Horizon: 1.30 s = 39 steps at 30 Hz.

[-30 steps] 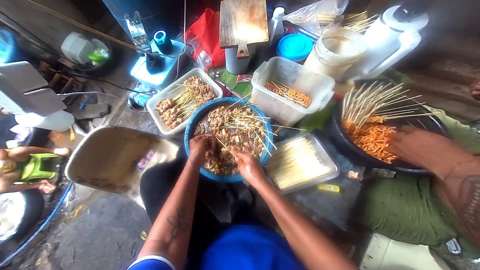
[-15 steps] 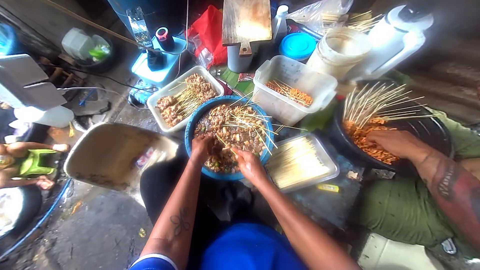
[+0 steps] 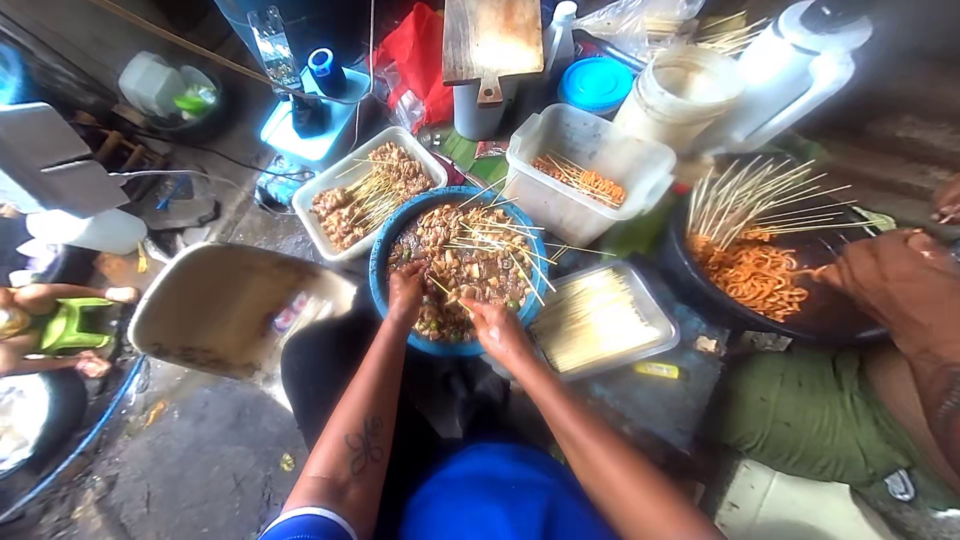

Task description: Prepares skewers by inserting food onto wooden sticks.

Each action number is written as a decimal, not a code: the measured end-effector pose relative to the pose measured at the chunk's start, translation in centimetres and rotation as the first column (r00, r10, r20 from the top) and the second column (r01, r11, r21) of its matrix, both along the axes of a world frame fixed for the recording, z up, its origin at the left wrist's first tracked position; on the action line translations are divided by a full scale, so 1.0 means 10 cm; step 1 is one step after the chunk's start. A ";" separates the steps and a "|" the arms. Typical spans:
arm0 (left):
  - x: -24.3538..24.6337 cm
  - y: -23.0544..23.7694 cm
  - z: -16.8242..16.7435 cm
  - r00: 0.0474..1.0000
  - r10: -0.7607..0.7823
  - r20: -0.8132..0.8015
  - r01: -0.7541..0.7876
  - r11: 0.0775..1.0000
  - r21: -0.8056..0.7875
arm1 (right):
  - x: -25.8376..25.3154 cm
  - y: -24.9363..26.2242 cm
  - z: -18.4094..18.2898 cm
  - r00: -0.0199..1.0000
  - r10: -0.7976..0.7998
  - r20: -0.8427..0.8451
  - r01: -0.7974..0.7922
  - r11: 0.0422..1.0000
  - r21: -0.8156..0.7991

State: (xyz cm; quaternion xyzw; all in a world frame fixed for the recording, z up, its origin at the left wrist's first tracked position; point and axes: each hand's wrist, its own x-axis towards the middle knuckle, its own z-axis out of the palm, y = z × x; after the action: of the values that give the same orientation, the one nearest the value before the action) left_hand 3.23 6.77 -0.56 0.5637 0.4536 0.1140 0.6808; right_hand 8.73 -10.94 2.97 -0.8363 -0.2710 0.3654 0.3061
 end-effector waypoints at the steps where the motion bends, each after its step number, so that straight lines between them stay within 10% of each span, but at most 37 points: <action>1: -0.02 -0.01 -0.01 0.998 -0.066 -0.020 0.067 0.994 0.086 | 0.00 0.01 0.01 1.000 -0.001 -0.001 0.001 1.000 -0.010; 9: -0.15 -0.14 0.05 0.884 -0.247 -0.397 0.450 0.681 0.577 | -0.07 0.07 0.15 0.999 0.039 -0.021 -0.041 0.992 -0.118; 24: -0.19 -0.21 0.19 0.949 -0.164 -0.268 0.305 0.684 0.662 | -0.16 0.26 -0.11 0.983 -0.151 -0.102 0.171 0.960 0.224; 27: -0.20 -0.13 0.21 0.973 0.112 -0.201 0.022 0.826 0.564 | -0.18 0.22 -0.13 0.982 -0.154 -0.106 0.174 0.960 0.219; 30: -0.14 -0.04 0.14 0.970 0.228 -0.081 -0.220 0.971 0.097 | -0.21 0.20 -0.11 0.982 -0.127 -0.139 0.155 0.965 0.210; 34: -0.05 -0.10 0.14 0.929 0.368 0.025 -0.327 0.852 -0.408 | -0.28 0.19 -0.13 0.991 -0.099 -0.086 0.113 0.976 0.185; 39: 0.05 -0.25 0.19 0.905 0.425 -0.033 -0.403 0.829 -0.388 | -0.41 0.15 -0.09 0.996 -0.091 0.007 0.090 0.993 0.077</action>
State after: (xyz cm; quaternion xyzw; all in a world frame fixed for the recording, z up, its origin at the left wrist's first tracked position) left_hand 3.73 4.26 1.35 0.3034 0.5594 0.1825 0.7495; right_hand 4.62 -9.42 2.06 -0.8373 -0.2480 0.3363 0.3526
